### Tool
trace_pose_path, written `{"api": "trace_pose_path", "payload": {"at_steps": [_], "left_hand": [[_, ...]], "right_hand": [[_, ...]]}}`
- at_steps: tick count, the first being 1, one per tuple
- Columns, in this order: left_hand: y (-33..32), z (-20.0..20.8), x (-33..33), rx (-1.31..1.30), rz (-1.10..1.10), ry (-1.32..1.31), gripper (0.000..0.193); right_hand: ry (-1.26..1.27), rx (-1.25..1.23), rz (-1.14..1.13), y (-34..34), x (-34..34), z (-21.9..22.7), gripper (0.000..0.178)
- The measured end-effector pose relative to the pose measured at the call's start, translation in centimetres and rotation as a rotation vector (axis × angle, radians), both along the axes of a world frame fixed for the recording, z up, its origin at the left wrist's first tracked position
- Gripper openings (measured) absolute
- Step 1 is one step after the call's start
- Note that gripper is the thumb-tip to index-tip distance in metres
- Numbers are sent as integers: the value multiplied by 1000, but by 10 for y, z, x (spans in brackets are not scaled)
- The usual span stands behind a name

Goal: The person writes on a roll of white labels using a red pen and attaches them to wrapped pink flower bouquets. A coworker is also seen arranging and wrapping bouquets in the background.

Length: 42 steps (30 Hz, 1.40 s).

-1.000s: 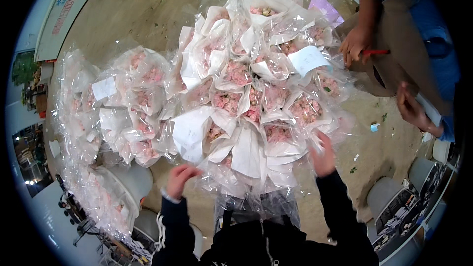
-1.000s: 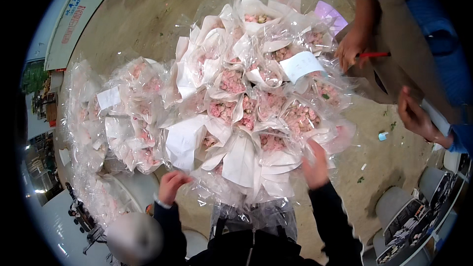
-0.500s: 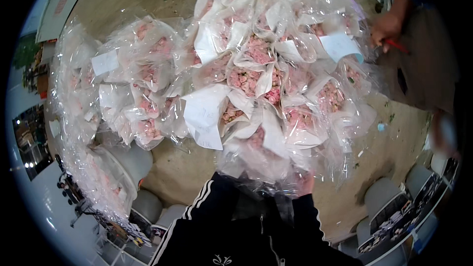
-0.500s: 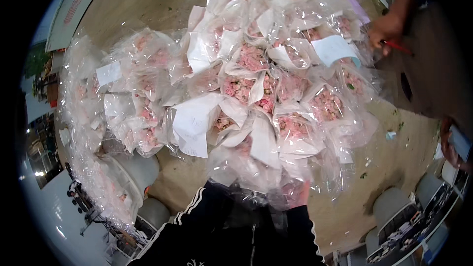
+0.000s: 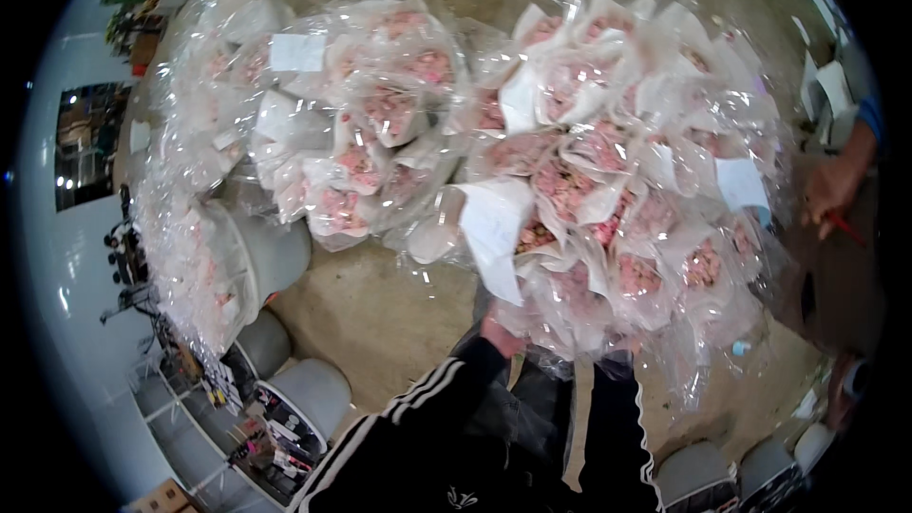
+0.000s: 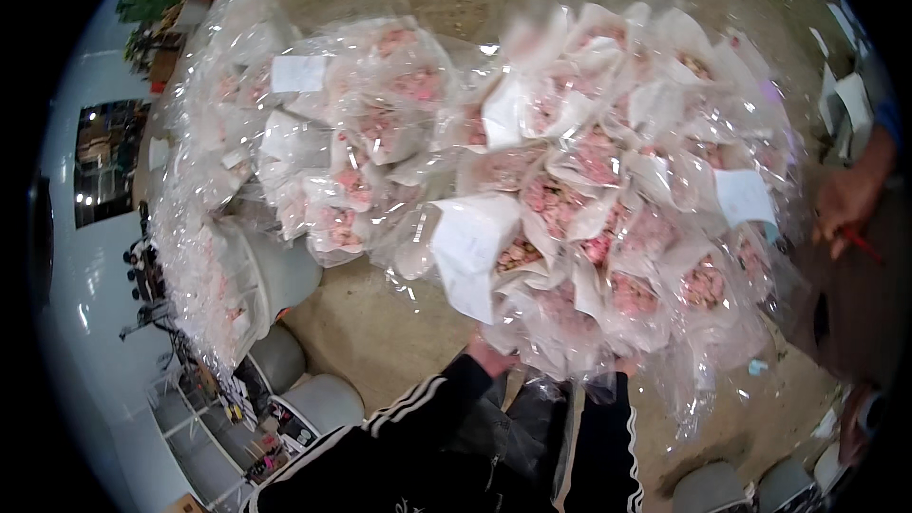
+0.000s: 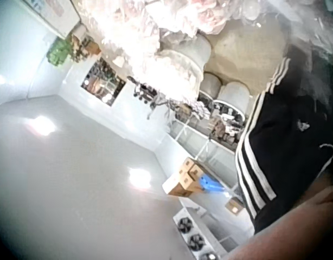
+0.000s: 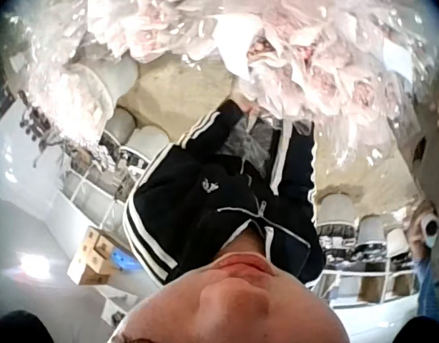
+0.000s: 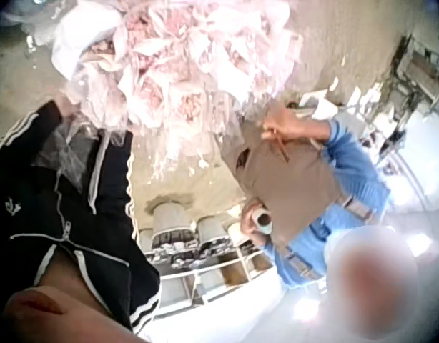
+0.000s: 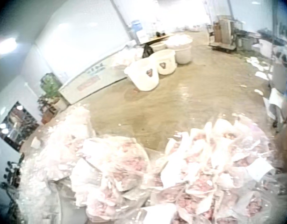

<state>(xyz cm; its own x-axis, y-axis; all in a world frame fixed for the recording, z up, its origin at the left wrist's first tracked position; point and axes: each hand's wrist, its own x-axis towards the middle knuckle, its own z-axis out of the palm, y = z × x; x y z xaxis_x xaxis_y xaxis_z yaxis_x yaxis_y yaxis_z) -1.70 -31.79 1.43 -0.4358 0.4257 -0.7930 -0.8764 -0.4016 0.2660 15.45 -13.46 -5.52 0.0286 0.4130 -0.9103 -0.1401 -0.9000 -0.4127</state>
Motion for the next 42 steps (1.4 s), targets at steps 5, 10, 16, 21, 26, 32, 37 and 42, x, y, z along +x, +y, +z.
{"api": "trace_pose_path", "payload": {"at_steps": [5, 10, 16, 21, 26, 32, 37, 42], "left_hand": [[38, -22, 3, -93, 22, -142, 35], [-51, -36, -33, -190, -523, -385, 43], [-285, -79, -141, -143, -823, 219, 13], [-427, -57, -269, -1126, -991, 673, 19], [-473, -63, -291, -1075, -1638, 738, 25], [-480, -82, -296, -982, -2164, 743, 32], [-457, -37, -316, -839, -2328, 765, 36], [-459, -36, -312, -855, -2160, 724, 34]], "right_hand": [[46, -20, -49, 11, -3, 14, 47], [-46, -94, -67, -5, 17, 44, 47], [-346, -131, 145, -139, 121, 75, 25], [-631, -136, 376, -284, 41, 85, 14], [-443, -26, 495, -352, -101, 125, 17], [-293, 9, 295, -401, -145, 159, 17], [-367, -119, 373, -461, -123, 133, 14], [-278, -251, 462, -505, -113, 105, 15]]}}
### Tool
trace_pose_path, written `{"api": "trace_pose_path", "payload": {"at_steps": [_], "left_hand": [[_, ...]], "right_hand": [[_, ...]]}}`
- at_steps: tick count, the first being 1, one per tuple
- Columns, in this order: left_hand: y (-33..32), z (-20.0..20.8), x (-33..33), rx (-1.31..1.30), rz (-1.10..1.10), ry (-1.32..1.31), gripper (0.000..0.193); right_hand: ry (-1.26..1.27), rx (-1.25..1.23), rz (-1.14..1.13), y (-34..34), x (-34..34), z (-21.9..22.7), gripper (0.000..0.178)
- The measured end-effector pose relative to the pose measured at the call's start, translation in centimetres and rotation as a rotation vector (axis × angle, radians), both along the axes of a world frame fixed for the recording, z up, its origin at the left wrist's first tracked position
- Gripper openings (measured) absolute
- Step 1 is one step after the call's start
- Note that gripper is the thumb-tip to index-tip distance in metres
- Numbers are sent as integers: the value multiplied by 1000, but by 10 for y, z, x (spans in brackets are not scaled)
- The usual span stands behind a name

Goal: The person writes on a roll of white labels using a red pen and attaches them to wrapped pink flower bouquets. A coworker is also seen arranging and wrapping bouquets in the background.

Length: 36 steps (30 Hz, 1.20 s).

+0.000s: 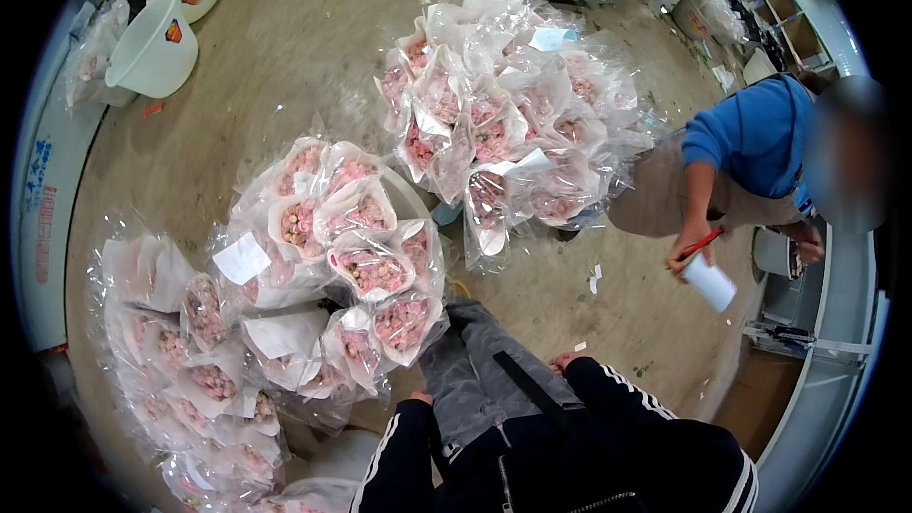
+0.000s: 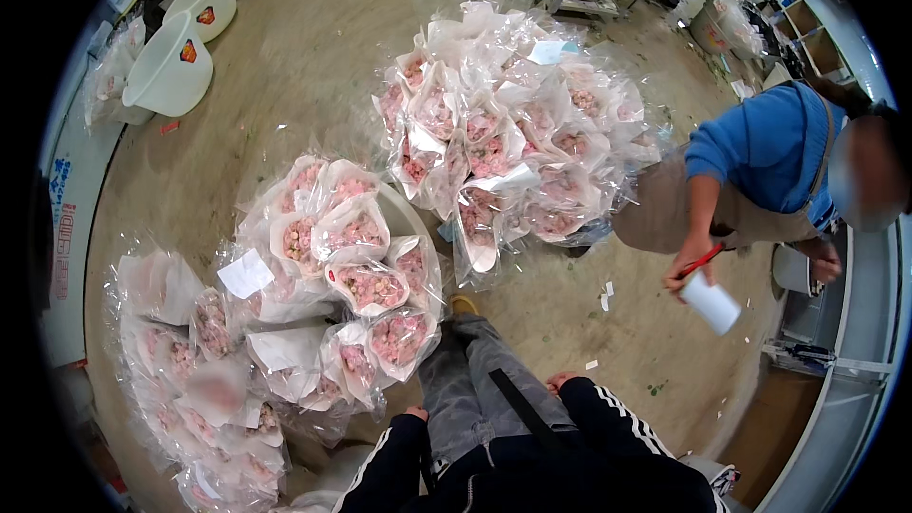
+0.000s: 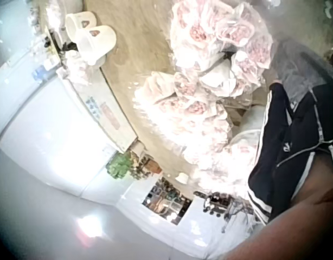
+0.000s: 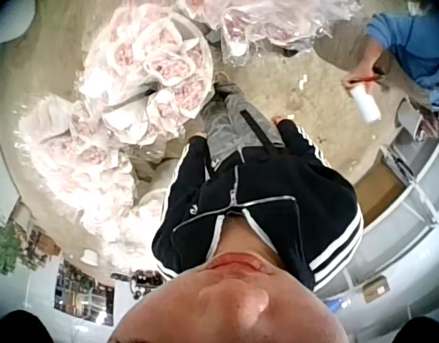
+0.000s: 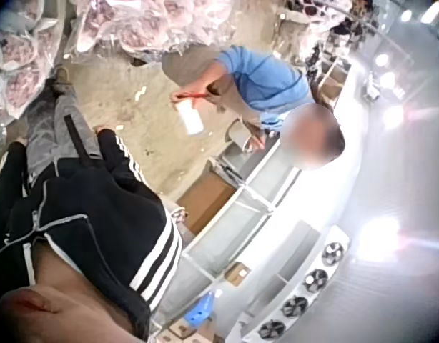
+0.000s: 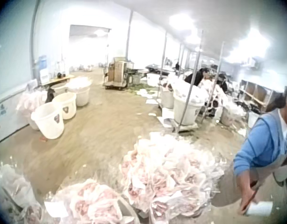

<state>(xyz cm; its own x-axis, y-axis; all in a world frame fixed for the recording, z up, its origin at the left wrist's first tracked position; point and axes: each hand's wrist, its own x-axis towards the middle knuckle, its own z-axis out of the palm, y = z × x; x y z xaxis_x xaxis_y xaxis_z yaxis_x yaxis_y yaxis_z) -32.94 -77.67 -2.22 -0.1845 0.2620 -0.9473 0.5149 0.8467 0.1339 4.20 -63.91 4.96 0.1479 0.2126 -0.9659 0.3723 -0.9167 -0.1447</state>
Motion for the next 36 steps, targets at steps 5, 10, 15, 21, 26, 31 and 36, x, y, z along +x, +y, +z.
{"api": "trace_pose_path", "payload": {"at_steps": [5, 10, 15, 21, 26, 31, 36], "left_hand": [[14, 14, -4, -37, -20, 5, 37], [25, 7, 7, 102, -25, 100, 30], [40, -6, -4, 234, -166, 126, 28], [69, 22, -28, 161, -280, -37, 33], [56, 59, -46, 113, -563, 73, 31], [37, 79, -80, 235, -582, -154, 35], [57, 183, -63, 682, -200, -801, 51]], "right_hand": [[83, 14, -6, 15, -14, 10, 17], [437, 46, -718, 25, 18, 32, 21], [937, 246, -893, 1, 56, 100, 41], [1006, 498, -1094, 26, -15, 284, 67], [935, 544, -1133, -5, -11, 264, 52], [1023, 663, -1128, -64, -43, 264, 54], [1132, 537, -775, -106, -116, 255, 62]]}}
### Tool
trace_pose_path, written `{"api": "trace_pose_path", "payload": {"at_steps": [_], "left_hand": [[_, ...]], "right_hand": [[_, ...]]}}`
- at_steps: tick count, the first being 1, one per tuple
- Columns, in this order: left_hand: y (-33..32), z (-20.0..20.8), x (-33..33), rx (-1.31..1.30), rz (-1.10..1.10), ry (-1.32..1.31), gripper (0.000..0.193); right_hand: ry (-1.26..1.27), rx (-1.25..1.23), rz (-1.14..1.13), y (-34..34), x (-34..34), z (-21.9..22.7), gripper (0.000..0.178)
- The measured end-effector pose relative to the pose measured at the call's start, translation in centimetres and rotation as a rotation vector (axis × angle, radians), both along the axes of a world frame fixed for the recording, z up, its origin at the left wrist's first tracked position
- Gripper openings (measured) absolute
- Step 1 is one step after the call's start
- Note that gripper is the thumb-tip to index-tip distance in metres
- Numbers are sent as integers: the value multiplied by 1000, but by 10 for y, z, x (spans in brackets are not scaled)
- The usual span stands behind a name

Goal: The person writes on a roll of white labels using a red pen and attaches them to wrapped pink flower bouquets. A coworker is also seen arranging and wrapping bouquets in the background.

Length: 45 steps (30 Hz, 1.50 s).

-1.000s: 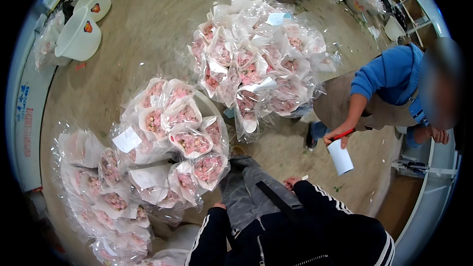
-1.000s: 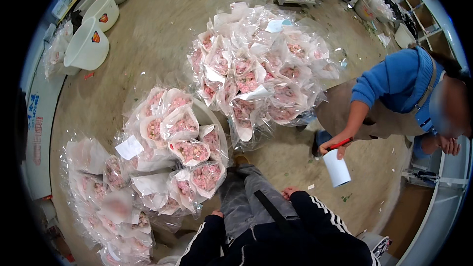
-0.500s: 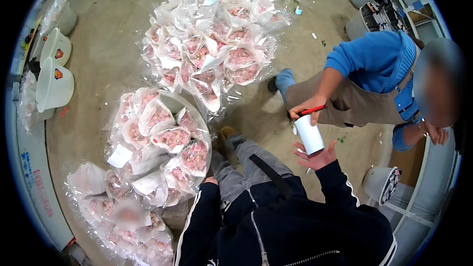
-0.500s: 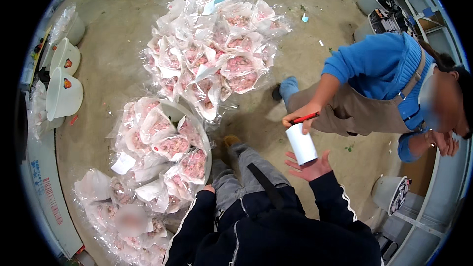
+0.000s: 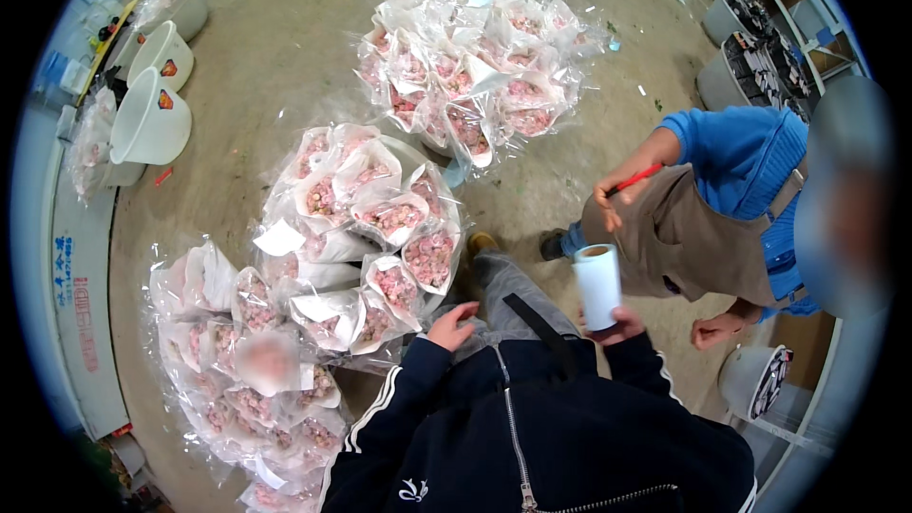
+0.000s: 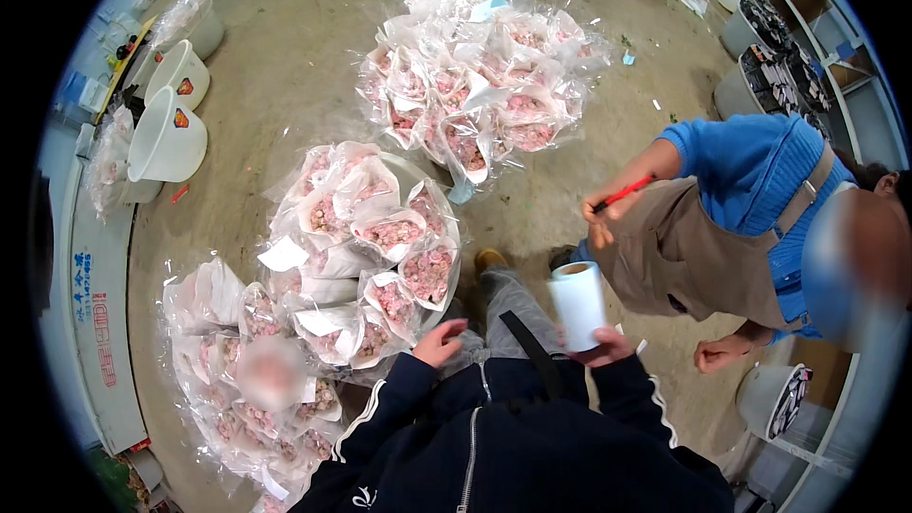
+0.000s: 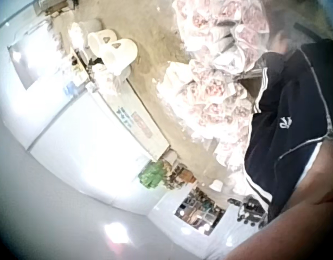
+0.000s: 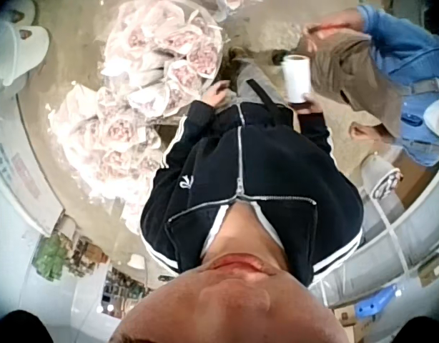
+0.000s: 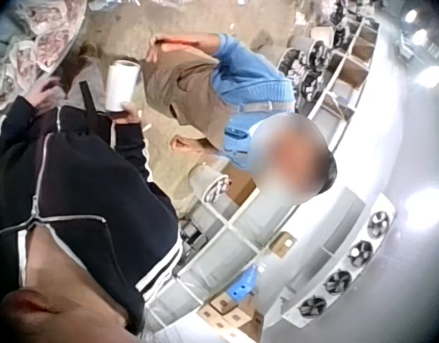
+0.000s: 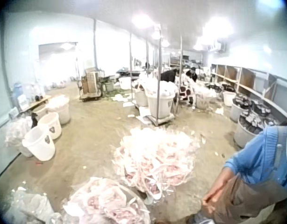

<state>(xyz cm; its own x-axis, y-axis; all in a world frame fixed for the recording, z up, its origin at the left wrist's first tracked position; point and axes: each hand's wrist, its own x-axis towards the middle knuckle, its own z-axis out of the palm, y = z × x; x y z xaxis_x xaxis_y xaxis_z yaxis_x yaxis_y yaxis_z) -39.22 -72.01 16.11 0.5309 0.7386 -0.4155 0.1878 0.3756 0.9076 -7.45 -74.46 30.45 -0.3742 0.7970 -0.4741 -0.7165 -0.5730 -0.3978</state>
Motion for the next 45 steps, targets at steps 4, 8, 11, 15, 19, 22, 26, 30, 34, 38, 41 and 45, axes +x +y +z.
{"api": "trace_pose_path", "payload": {"at_steps": [4, 8, 11, 15, 19, 22, 26, 30, 34, 38, 41, 45], "left_hand": [[46, 128, 20, -244, 195, -774, 85], [63, 160, 31, -146, 355, -723, 66], [53, 150, 26, -308, 625, -667, 52], [45, 128, 8, -631, 617, -866, 41], [48, 120, 7, -661, 479, -847, 46], [65, 128, 9, -729, 343, -879, 53], [75, 150, 4, -666, 325, -908, 53], [81, 150, -7, -640, 432, -1016, 46], [86, 142, -11, -561, 581, -1095, 44], [96, 123, -14, -599, 884, -1172, 43], [111, 119, -11, -523, 1158, -1116, 36], [147, 114, 0, -143, 1408, -908, 33]], "right_hand": [[100, -97, 162, 33, -91, 35, 58], [-54, -83, 322, 42, -138, 30, 44], [-555, 74, 560, 41, -122, 21, 38], [-2125, 576, -505, 12, -77, 55, 36], [-2527, 510, -506, 27, -45, 94, 54], [-2626, 558, -166, 44, -31, 97, 34], [-2564, 761, -42, 39, -19, 94, 9], [-2336, 804, 5, 51, -36, 124, 20], [-2022, 863, -97, 97, -83, 155, 33], [-1542, 993, -42, 180, -121, 151, 47], [-1265, 879, 82, 231, -155, 126, 39], [-905, 865, 487, 286, -179, 96, 28]]}}
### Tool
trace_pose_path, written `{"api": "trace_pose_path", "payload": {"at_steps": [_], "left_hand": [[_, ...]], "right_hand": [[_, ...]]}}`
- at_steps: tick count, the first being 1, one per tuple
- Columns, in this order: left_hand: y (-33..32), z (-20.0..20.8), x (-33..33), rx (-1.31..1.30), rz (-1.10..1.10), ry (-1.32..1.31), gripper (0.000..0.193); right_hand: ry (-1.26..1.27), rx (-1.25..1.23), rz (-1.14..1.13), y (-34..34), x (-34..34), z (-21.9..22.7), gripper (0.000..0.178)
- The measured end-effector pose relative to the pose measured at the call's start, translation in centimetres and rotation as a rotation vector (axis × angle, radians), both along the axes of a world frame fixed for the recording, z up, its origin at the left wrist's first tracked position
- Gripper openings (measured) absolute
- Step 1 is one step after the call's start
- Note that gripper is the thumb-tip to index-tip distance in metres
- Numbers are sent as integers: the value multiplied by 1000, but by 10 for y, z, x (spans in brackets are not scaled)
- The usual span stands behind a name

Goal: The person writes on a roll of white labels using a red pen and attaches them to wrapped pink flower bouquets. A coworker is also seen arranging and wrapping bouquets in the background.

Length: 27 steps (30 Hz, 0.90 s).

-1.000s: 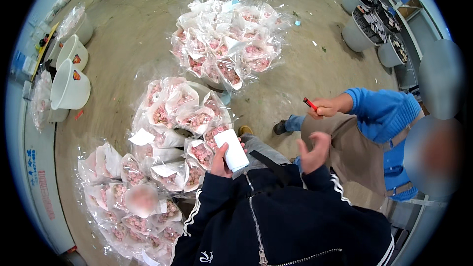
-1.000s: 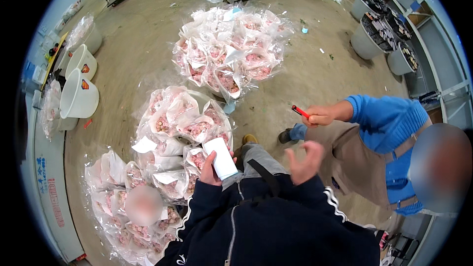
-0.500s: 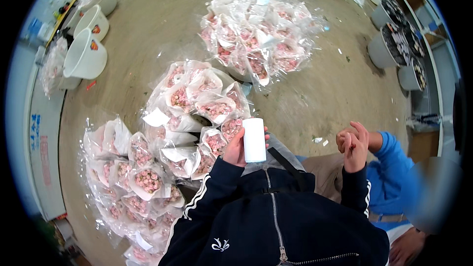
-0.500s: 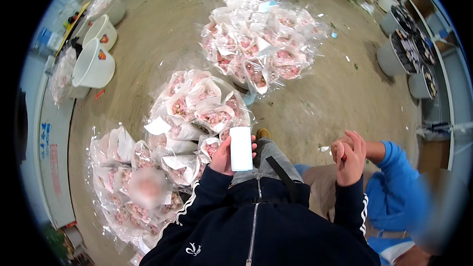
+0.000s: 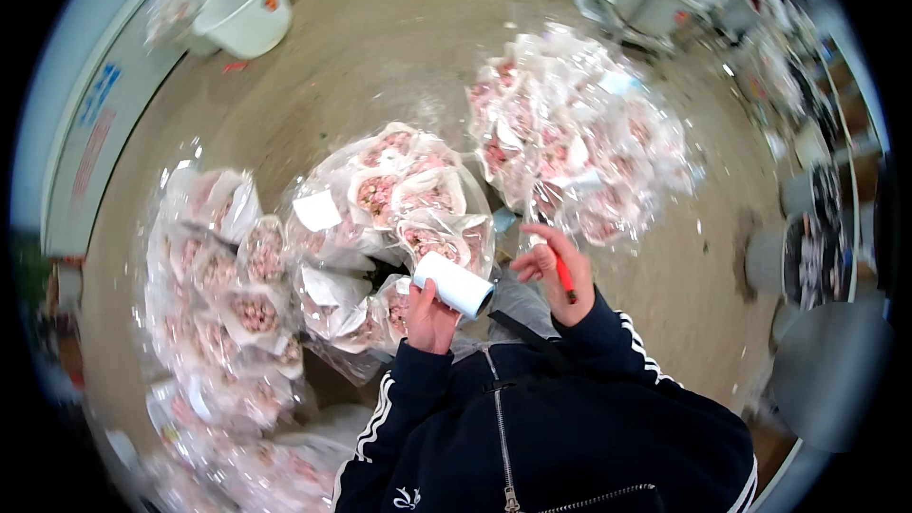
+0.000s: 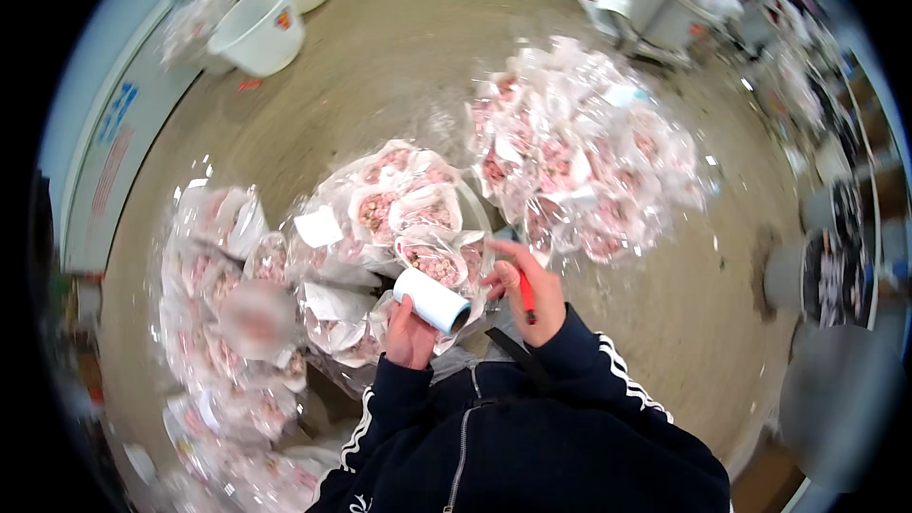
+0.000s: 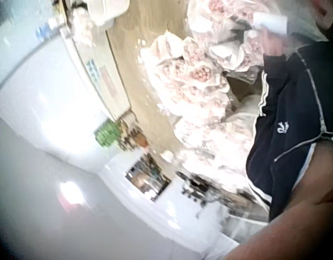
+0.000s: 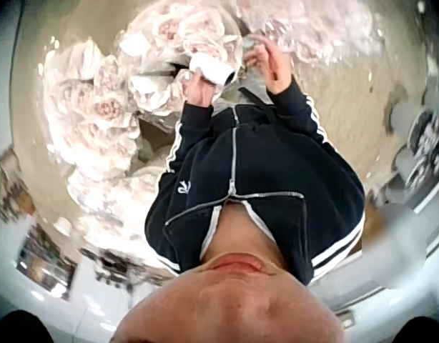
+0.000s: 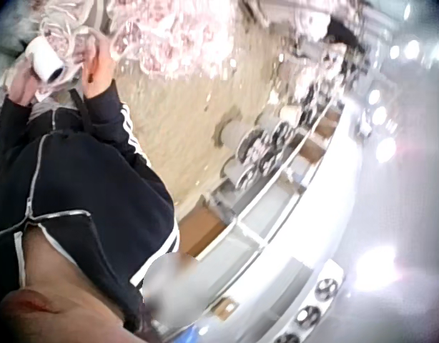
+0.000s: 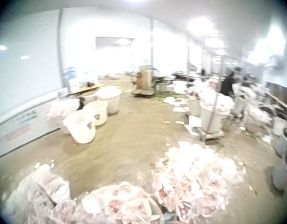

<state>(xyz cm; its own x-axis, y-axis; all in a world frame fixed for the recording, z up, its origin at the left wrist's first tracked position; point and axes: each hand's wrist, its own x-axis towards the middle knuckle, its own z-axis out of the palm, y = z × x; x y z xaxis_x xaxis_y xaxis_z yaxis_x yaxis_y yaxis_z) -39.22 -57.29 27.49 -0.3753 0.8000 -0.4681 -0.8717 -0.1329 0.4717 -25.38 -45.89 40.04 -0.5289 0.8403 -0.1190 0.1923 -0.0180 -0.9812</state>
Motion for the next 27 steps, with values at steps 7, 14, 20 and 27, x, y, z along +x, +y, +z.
{"api": "trace_pose_path", "payload": {"at_steps": [7, 14, 20, 27], "left_hand": [[78, 33, 52, -266, 536, 210, 25], [59, 40, 87, -358, 785, 447, 36], [4, 71, 101, -839, 837, 994, 25], [-45, 69, 124, -759, 699, 830, 20]], "right_hand": [[81, -154, 146, 68, 0, -69, 12], [78, -329, 549, 79, -20, -72, 28], [74, -249, 771, 70, -44, -58, 29], [177, -196, 963, 34, -29, -48, 27]]}}
